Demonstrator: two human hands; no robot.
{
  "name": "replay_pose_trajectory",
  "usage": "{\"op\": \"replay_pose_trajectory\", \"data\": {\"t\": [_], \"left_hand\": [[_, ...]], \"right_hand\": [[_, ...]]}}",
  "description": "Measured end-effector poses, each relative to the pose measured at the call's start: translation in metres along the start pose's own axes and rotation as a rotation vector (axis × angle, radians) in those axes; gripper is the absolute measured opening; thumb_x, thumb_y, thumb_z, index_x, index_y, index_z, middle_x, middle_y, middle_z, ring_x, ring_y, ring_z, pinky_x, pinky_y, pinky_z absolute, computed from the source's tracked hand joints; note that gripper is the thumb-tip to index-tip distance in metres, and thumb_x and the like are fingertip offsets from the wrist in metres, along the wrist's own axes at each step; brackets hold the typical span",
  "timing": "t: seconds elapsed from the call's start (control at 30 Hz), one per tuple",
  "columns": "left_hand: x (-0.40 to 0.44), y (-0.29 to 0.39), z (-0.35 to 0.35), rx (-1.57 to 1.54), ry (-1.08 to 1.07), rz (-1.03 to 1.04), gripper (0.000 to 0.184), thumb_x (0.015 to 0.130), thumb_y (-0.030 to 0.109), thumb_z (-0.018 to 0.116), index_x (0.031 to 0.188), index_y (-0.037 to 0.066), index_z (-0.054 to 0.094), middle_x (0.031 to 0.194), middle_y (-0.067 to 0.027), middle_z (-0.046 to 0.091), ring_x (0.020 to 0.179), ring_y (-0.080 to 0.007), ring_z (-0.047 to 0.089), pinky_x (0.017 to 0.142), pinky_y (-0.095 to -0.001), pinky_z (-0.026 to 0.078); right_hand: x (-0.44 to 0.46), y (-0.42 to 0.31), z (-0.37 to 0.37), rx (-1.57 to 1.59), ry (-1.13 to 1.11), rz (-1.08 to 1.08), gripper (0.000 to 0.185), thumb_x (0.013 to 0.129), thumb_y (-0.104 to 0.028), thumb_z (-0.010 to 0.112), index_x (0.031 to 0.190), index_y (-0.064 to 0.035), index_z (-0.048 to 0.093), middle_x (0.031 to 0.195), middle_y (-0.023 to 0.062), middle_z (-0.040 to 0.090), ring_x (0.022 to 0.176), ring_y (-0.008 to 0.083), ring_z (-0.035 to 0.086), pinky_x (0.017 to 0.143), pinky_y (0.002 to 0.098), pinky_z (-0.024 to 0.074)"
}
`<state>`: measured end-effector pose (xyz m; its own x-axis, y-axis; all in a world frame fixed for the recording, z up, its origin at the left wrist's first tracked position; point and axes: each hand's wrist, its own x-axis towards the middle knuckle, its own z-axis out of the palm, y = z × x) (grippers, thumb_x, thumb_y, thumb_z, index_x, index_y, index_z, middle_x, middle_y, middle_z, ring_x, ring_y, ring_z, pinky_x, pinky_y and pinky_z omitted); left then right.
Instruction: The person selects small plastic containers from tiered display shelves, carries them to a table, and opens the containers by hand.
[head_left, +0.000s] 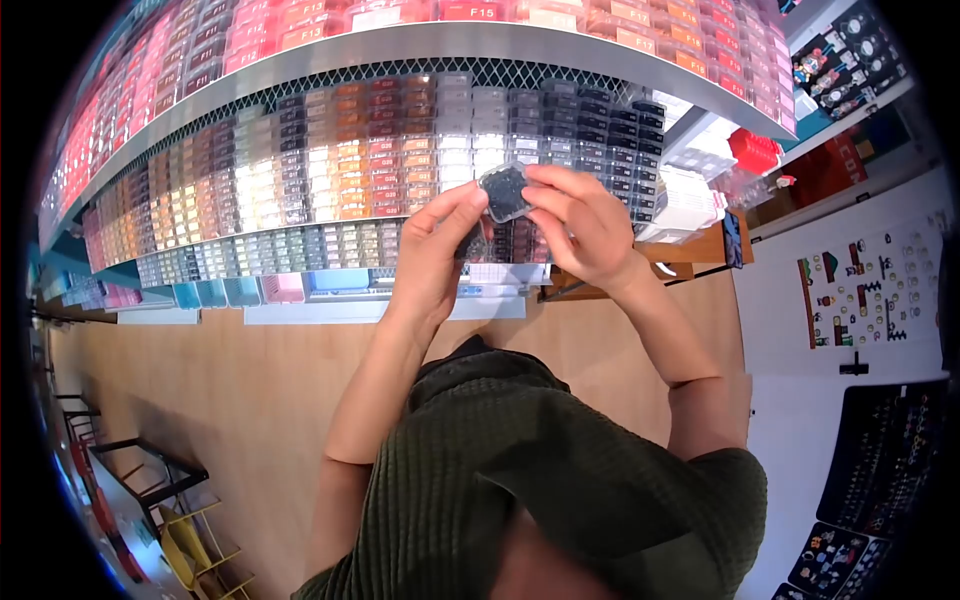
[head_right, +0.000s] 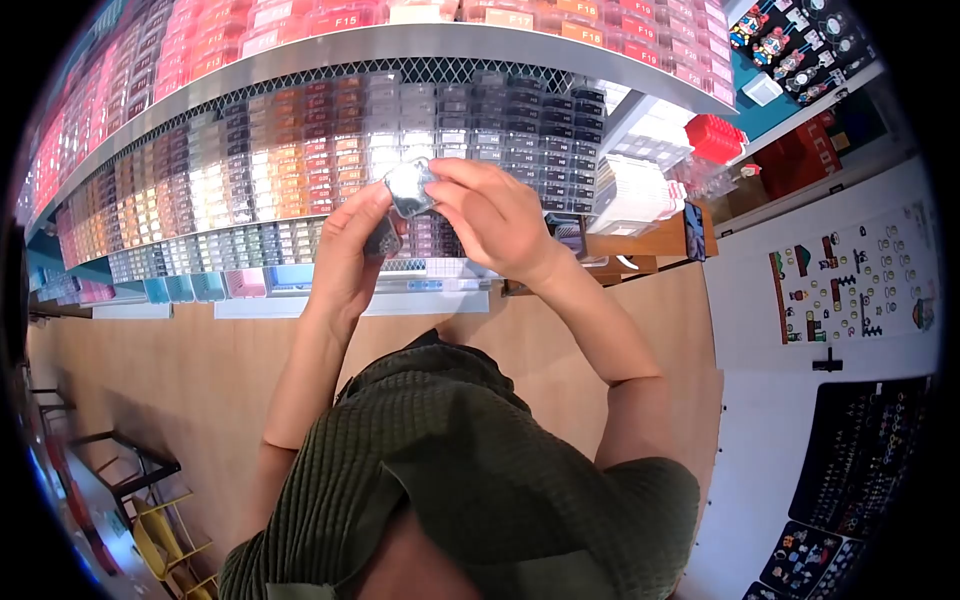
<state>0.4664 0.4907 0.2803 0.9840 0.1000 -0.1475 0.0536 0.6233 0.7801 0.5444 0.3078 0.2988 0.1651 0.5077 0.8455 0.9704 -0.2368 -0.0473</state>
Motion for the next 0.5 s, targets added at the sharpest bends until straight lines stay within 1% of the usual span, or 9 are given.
{"op": "replay_pose_trajectory", "data": {"t": [0.07, 0.17, 0.27, 0.37, 0.4, 0.5], "left_hand": [[-0.002, 0.001, -0.004, 0.0, -0.014, 0.01, 0.026, 0.092, 0.015, 0.07, 0.114, 0.001, 0.07, 0.091, -0.0014, 0.067, 0.078, -0.0089, 0.058, 0.074, -0.0244, 0.047], [-0.005, 0.001, -0.005, -0.018, 0.004, 0.007, 0.027, 0.092, 0.015, 0.07, 0.116, 0.001, 0.069, 0.09, -0.0015, 0.067, 0.078, -0.0091, 0.057, 0.074, -0.0242, 0.047], [-0.007, 0.0, -0.005, 0.035, -0.007, 0.046, 0.024, 0.096, 0.024, 0.065, 0.112, 0.007, 0.069, 0.081, -0.0007, 0.064, 0.075, -0.0086, 0.058, 0.064, -0.0233, 0.043], [-0.008, 0.002, -0.007, -0.052, -0.035, 0.025, 0.028, 0.093, 0.015, 0.068, 0.117, 0.001, 0.068, 0.091, -0.0025, 0.066, 0.078, -0.0092, 0.057, 0.073, -0.0238, 0.047], [-0.009, 0.002, -0.008, -0.023, -0.019, 0.006, 0.029, 0.094, 0.016, 0.067, 0.118, 0.0, 0.067, 0.091, -0.0026, 0.066, 0.078, -0.009, 0.057, 0.072, -0.0236, 0.046], [-0.008, -0.001, -0.006, 0.027, -0.001, -0.019, 0.031, 0.096, 0.02, 0.064, 0.12, 0.0, 0.066, 0.093, -0.0031, 0.066, 0.078, -0.0084, 0.056, 0.067, -0.0231, 0.045]], "right_hand": [[-0.001, -0.003, 0.004, 0.05, 0.014, 0.042, 0.035, 0.07, 0.004, 0.076, 0.102, -0.0019, 0.066, 0.111, 0.0145, 0.066, 0.085, 0.028, 0.068, 0.069, 0.0333, 0.0565], [-0.003, -0.002, 0.008, 0.066, 0.003, 0.063, 0.034, 0.07, 0.004, 0.076, 0.102, -0.0023, 0.066, 0.111, 0.0145, 0.066, 0.085, 0.0279, 0.068, 0.069, 0.0328, 0.0567], [-0.001, -0.002, 0.011, 0.026, 0.022, -0.013, 0.036, 0.068, 0.004, 0.076, 0.102, -0.0043, 0.066, 0.112, 0.0122, 0.066, 0.086, 0.0277, 0.068, 0.07, 0.0349, 0.0565], [-0.001, -0.002, 0.012, -0.055, 0.01, -0.105, 0.036, 0.069, 0.001, 0.076, 0.103, -0.0062, 0.067, 0.112, 0.0114, 0.067, 0.088, 0.0282, 0.067, 0.076, 0.0378, 0.0549], [-0.001, -0.002, 0.012, -0.088, 0.002, -0.133, 0.036, 0.069, 0.0, 0.076, 0.103, -0.0068, 0.067, 0.113, 0.0114, 0.067, 0.089, 0.0285, 0.067, 0.079, 0.0388, 0.0542], [-0.005, -0.001, 0.009, -0.171, -0.048, -0.163, 0.036, 0.071, -0.007, 0.077, 0.106, -0.0091, 0.067, 0.113, 0.0076, 0.067, 0.088, 0.0258, 0.065, 0.083, 0.0388, 0.0523]]}}
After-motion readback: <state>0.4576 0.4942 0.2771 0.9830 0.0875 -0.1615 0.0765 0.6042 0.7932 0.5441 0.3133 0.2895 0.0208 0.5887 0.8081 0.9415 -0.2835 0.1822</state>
